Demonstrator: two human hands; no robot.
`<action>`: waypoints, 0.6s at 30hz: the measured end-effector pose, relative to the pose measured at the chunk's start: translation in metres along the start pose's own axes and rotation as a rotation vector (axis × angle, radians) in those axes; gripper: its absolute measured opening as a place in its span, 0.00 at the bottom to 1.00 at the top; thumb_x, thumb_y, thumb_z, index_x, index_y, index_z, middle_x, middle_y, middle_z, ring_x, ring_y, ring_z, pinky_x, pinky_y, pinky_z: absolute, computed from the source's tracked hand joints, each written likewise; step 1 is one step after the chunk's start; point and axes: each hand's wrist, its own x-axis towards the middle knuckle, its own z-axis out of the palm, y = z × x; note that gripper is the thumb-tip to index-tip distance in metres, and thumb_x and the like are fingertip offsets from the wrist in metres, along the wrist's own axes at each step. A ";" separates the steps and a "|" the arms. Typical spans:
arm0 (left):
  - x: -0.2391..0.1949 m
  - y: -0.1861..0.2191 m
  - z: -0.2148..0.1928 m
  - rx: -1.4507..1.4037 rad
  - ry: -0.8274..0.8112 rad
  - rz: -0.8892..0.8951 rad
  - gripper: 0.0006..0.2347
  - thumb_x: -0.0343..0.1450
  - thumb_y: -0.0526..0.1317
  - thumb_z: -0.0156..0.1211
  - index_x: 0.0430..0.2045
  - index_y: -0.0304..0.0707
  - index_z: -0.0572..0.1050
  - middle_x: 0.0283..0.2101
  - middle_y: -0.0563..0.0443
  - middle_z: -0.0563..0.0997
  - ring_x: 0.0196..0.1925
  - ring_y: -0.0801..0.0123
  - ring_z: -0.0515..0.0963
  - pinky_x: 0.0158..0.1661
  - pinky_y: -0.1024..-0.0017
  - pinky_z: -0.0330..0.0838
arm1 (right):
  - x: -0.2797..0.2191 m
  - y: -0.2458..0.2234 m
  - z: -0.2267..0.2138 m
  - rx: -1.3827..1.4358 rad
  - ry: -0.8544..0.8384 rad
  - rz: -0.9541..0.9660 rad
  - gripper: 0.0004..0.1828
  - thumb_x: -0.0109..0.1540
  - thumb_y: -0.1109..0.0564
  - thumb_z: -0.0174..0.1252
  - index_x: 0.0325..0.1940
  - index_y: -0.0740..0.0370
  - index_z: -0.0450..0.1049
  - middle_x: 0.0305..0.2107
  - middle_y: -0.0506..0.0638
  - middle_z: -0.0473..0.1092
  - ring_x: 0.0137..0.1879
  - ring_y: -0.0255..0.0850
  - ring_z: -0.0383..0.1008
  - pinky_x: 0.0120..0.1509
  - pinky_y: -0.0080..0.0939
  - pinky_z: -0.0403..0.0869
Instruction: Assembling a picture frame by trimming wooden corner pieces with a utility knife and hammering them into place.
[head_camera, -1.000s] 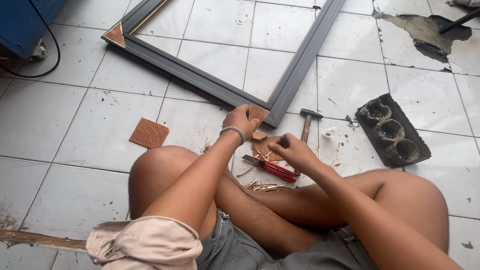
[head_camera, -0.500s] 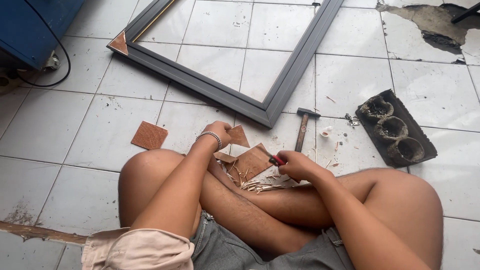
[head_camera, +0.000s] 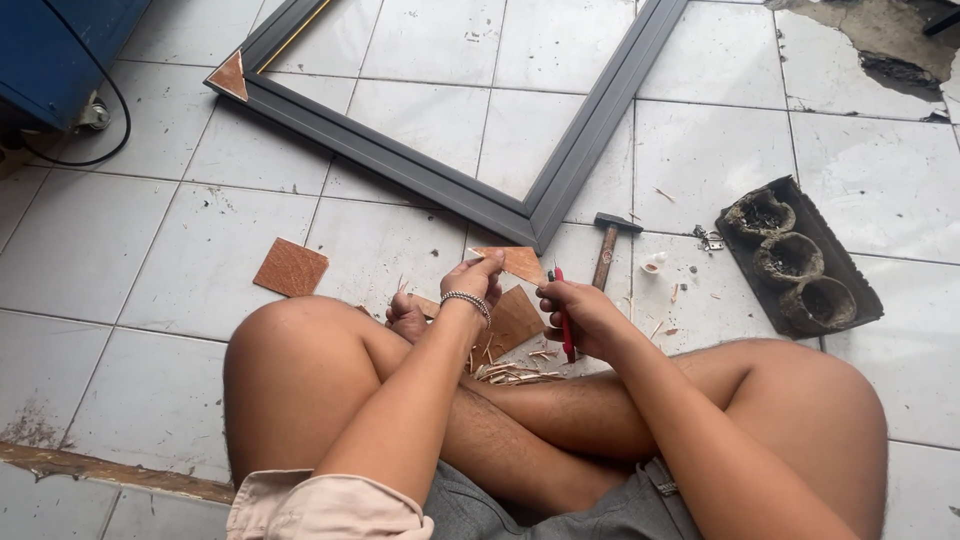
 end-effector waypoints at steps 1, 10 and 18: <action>-0.014 0.006 0.004 0.000 0.002 -0.006 0.11 0.55 0.37 0.68 0.21 0.41 0.69 0.18 0.54 0.73 0.19 0.80 0.70 0.22 0.84 0.70 | -0.002 0.000 0.001 0.000 0.002 0.006 0.11 0.54 0.56 0.52 0.38 0.60 0.64 0.21 0.42 0.61 0.23 0.29 0.58 0.31 0.36 0.68; 0.064 -0.039 -0.007 0.577 -0.050 0.059 0.18 0.65 0.50 0.48 0.13 0.32 0.72 0.11 0.48 0.73 0.09 0.69 0.71 0.09 0.73 0.69 | -0.017 -0.001 0.013 -0.190 -0.097 -0.097 0.18 0.59 0.53 0.50 0.46 0.66 0.57 0.20 0.41 0.52 0.21 0.25 0.48 0.21 0.22 0.51; 0.016 0.007 -0.005 0.950 0.089 -0.021 0.26 0.61 0.57 0.44 0.42 0.33 0.70 0.47 0.46 0.74 0.53 0.63 0.69 0.54 0.67 0.61 | -0.041 -0.010 0.018 -1.270 0.289 -0.197 0.26 0.60 0.34 0.34 0.52 0.48 0.65 0.29 0.55 0.72 0.43 0.54 0.71 0.48 0.52 0.67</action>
